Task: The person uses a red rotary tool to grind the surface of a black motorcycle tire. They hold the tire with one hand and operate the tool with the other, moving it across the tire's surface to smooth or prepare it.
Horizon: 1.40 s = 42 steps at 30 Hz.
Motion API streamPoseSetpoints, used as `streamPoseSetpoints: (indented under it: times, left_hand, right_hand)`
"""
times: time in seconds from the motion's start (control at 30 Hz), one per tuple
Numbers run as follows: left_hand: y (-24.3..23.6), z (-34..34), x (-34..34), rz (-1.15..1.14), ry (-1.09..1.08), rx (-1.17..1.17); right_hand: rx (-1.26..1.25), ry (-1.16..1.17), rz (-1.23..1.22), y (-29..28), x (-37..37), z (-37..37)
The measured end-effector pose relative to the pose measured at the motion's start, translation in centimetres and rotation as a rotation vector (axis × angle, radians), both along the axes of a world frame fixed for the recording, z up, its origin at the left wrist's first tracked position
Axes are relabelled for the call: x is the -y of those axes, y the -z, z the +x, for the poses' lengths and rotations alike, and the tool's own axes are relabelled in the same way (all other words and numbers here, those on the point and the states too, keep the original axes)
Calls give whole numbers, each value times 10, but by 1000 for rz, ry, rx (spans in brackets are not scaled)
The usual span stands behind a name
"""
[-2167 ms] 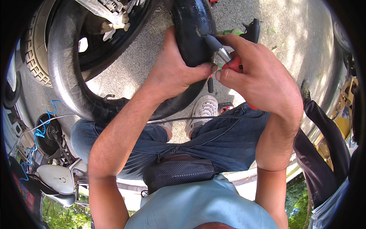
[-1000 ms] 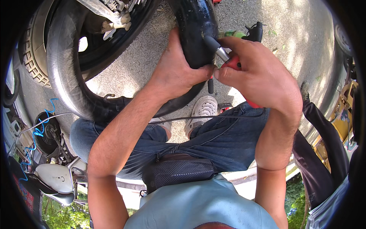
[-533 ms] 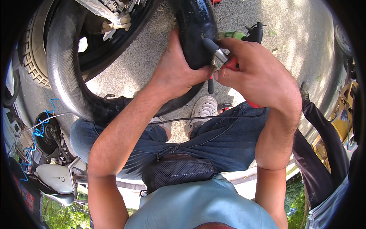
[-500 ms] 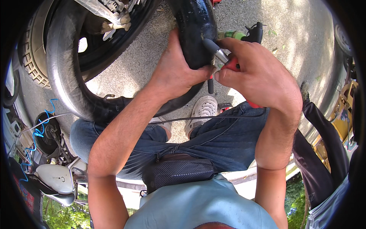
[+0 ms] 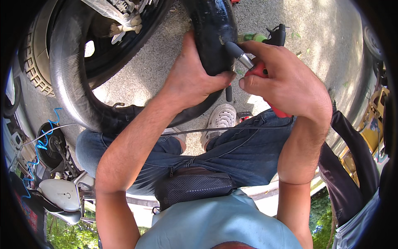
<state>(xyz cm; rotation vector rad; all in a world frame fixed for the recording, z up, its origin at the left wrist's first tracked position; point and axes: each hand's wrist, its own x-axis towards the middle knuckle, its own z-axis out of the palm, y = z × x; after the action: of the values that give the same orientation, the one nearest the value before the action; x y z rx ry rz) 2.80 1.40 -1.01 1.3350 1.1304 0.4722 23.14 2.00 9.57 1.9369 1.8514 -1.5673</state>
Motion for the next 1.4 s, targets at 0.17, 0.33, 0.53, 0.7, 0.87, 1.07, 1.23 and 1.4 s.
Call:
streamPoseSetpoints:
  times: [0.17, 0.33, 0.53, 0.7, 0.87, 1.07, 1.23, 1.4]
  left_hand:
    - [2, 0, 0, -45, -15, 20]
    - [3, 1, 1, -9, -5, 0]
    - [1, 1, 0, 5, -1, -24]
    - [3, 1, 0, -29, -9, 22]
    - [-3, 0, 1, -11, -28, 70]
    - [0, -1, -1, -41, -5, 42]
    - [0, 1, 0, -42, -21, 49]
    - [5, 1, 1, 17, -14, 28]
  right_hand:
    - [49, -40, 35, 5, 2, -3]
    - [28, -14, -6, 2, -1, -2]
    - [20, -4, -33, 3, -2, -1]
    - [3, 35, -69, 2, -3, -1]
    - [-128, 159, -137, -5, 1, 11]
    - [-37, 27, -10, 2, 3, 1]
    - [-72, 73, -35, 3, 3, 4]
    - [7, -1, 29, 4, 4, -3]
